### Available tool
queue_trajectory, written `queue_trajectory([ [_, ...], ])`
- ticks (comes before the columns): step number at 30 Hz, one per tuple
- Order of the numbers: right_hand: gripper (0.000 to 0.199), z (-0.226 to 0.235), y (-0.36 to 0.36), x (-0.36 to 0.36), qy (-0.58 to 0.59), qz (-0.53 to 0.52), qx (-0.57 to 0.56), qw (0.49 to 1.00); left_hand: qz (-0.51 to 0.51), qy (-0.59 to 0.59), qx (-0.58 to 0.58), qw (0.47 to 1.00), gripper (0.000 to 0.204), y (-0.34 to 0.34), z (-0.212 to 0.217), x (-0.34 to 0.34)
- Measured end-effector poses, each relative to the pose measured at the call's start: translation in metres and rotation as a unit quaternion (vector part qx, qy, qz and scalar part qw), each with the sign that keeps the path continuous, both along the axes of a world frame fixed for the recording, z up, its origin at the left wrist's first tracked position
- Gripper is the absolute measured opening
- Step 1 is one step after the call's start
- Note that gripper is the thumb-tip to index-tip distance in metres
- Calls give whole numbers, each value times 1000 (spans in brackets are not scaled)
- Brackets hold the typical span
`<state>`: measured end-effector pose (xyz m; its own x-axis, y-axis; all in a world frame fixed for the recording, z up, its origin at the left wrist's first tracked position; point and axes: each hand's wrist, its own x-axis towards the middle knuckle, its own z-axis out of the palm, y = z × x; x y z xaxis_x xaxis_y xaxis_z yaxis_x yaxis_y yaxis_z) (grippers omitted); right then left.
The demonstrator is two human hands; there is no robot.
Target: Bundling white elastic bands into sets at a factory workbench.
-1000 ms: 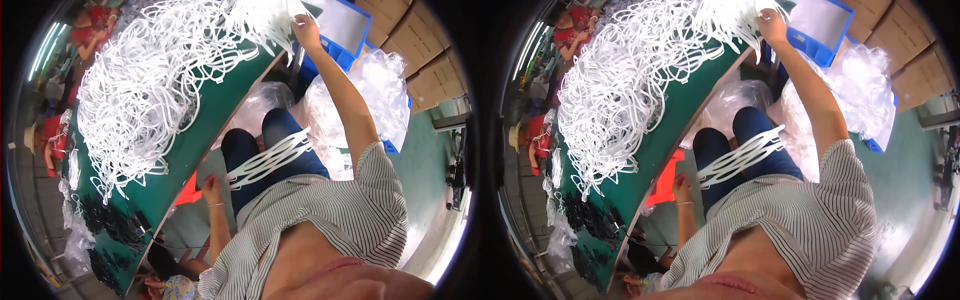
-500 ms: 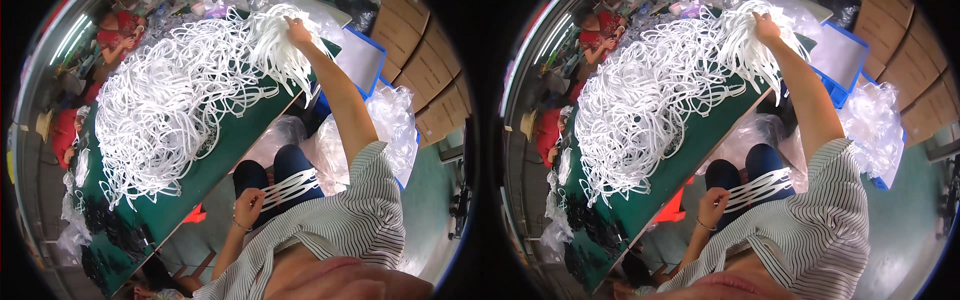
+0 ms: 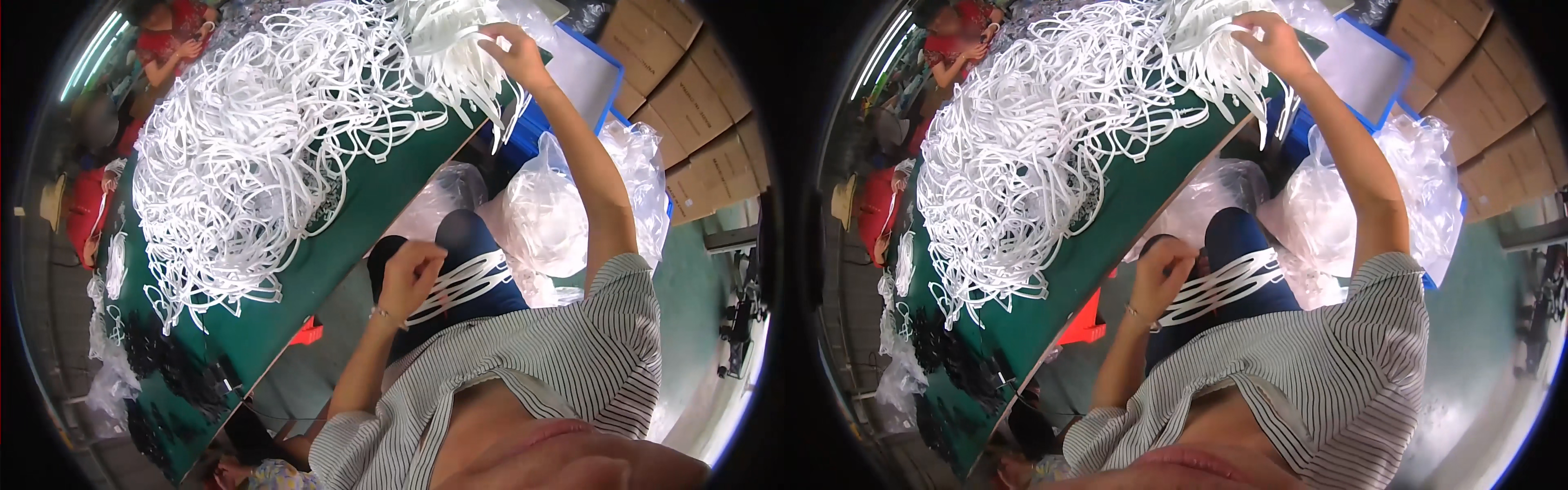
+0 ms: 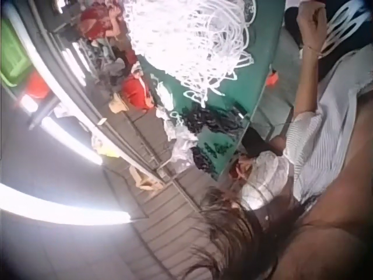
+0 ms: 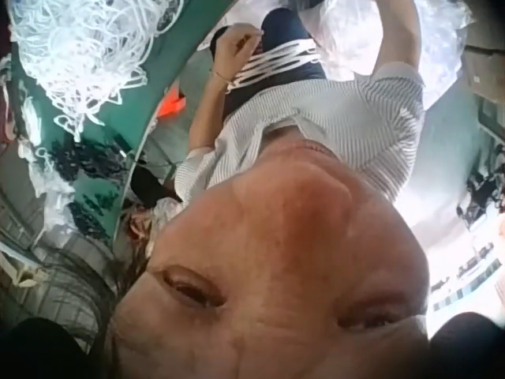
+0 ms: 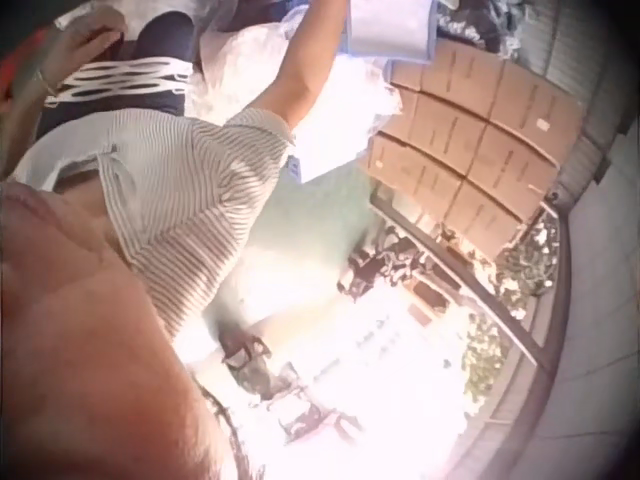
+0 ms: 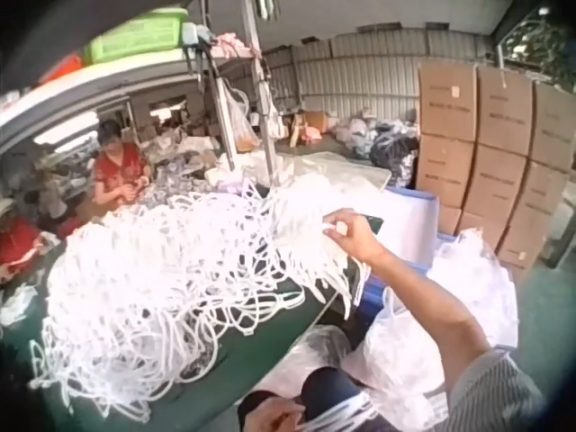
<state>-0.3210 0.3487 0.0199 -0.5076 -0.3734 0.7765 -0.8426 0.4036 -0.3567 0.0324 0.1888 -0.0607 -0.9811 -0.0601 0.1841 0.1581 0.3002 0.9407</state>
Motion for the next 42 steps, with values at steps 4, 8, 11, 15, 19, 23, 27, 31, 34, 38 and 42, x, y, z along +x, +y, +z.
queue_trajectory([
  [4, 17, 6, 27, 36, -83, 80, -52, 992, -65, -70, 382, 919, 21, 10, 22, -80],
  [8, 19, 1, 40, 71, -50, 45, -3, 998, -126, -138, 634, 751, 33, 18, 23, -165],
  [11, 18, -8, 46, 95, -145, 119, -59, 980, -108, -115, 686, 710, 34, 30, 24, -204],
  [15, 17, -20, 71, 126, -242, 113, -46, 962, -60, -48, 724, 685, 23, 42, 34, -215],
  [19, 15, -29, 90, 140, -228, 132, -50, 963, -98, 1, 708, 699, 25, 44, 38, -207],
  [23, 15, -24, 105, 155, -254, 158, -104, 949, -133, 24, 652, 746, 28, 42, 52, -192],
  [27, 15, -21, 126, 172, -336, 147, -171, 914, -155, 33, 581, 798, 32, 38, 62, -178],
  [31, 18, -14, 143, 190, -329, 118, -179, 919, -118, 29, 430, 895, 35, 44, 74, -153],
  [34, 28, -9, 152, 204, -309, 103, -158, 932, -40, 99, 319, 942, 35, 51, 79, -135],
  [38, 24, -2, 167, 220, -318, 84, -94, 940, -131, 90, 367, 917, 38, 53, 82, -100],
  [42, 22, 1, 171, 238, -371, 92, -63, 922, -143, 103, 410, 895, 29, 58, 84, -72],
])
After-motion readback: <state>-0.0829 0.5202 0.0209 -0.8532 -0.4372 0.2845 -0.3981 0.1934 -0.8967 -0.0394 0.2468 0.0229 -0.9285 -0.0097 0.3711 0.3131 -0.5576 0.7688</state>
